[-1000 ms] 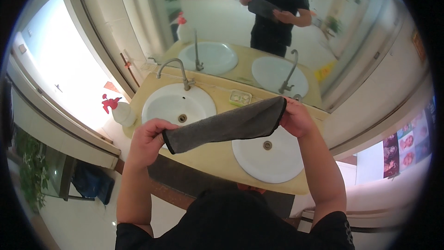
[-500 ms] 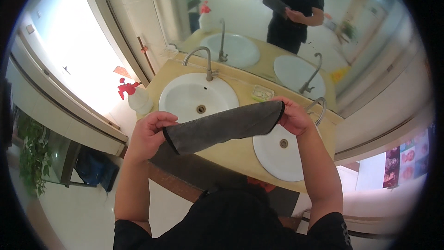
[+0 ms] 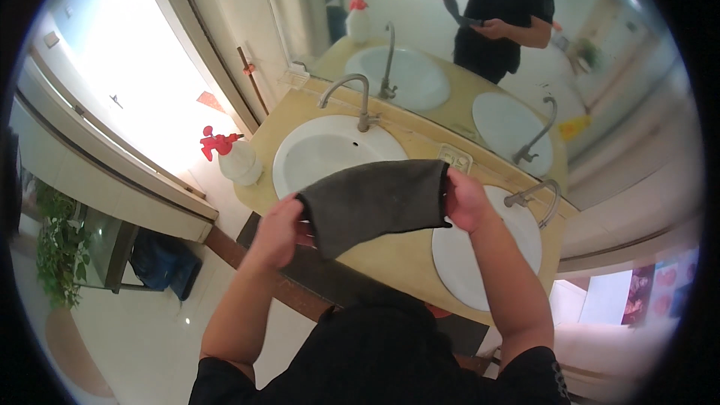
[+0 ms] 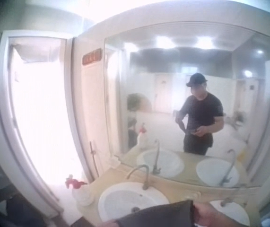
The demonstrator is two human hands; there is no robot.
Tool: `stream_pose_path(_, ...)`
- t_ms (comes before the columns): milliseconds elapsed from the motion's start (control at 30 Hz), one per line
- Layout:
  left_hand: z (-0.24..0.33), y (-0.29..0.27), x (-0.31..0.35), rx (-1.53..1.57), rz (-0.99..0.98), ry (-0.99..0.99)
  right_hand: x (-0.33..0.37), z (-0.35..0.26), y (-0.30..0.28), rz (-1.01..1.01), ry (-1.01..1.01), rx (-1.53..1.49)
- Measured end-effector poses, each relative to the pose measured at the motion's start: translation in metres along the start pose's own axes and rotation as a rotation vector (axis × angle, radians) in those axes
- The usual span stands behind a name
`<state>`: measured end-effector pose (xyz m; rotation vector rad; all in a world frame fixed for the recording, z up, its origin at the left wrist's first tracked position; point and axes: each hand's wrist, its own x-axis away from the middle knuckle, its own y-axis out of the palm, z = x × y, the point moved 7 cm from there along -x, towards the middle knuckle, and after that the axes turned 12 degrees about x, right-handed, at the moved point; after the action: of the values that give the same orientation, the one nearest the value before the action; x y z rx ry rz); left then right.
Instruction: The person wipes the upper part of a large mirror with a cloth, applies liquid from a spray bottle to the surface, and continues wiping the glass and the sink vanity. The person then rinses the cloth under a running faucet, wrings it out by hand, and resumes wiping the mirror surface.
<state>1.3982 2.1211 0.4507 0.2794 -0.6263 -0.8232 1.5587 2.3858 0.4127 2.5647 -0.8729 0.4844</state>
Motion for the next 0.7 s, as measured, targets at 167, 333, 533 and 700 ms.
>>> stream_pose_path(167, -0.029, 0.111, -0.003, -1.067, -0.301, 0.638, 0.001, 0.073, 0.084, -0.460, 0.231, -0.454)
stream_pose_path(333, -0.039, 0.093, -0.011, -1.138, -0.593, 0.478, -0.022, 0.056, 0.106, -0.297, 0.236, -0.597)
stream_pose_path(533, 0.019, 0.001, -0.055, -0.053, -0.113, 0.195, -0.031, 0.008, 0.156, -0.414, -0.477, 0.296)
stream_pose_path(700, 0.047, -0.067, -0.094, -0.642, -0.096, 0.051, -0.047, 0.033, 0.202, 0.102, -0.367, 0.254)
